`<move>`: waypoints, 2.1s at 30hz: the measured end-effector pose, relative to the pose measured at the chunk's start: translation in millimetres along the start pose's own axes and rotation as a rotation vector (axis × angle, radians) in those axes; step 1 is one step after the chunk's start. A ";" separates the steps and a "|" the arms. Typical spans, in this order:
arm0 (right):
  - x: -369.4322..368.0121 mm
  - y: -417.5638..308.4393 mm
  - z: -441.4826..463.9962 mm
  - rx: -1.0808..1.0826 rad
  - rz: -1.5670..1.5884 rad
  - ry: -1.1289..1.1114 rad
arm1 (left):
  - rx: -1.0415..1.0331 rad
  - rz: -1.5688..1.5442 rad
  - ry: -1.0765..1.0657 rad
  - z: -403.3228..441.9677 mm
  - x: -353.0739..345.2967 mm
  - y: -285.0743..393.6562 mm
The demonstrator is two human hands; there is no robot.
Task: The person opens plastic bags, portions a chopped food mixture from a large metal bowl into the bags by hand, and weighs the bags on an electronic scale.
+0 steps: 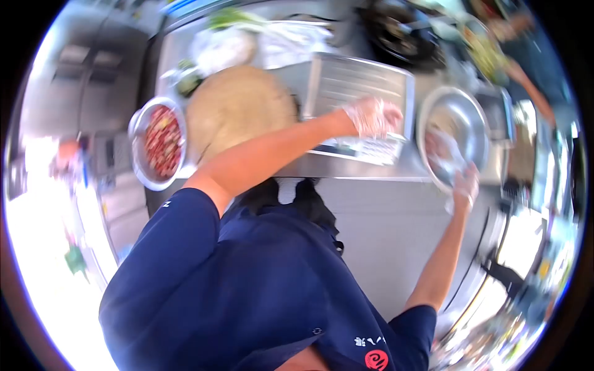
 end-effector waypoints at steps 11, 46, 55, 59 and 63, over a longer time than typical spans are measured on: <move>-111.6 -350.4 45.3 0.431 0.464 -0.193 | 0.597 0.055 0.933 -421.8 150.6 -171.5; -456.5 -565.2 170.4 0.582 0.154 -0.338 | 0.397 -0.624 0.936 -427.3 227.9 -240.6; -466.7 -575.0 166.4 0.738 0.052 -0.410 | 0.342 -0.546 0.816 -335.6 254.3 -216.4; -452.8 -560.6 180.4 0.468 0.250 -0.498 | 0.401 -0.428 0.764 -289.7 279.5 -218.3; -432.6 -554.7 194.5 0.475 0.346 -0.509 | 0.243 -0.377 0.802 -220.2 322.2 -191.6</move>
Point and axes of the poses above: each hand's wrist, its own z-axis towards the middle knuckle, its own x-axis out of the back of the hand, y = z × x, the point moved 8 cm from there along z, towards the middle knuckle, and after that the axes turned 10 degrees about x, right-handed, at the moved point
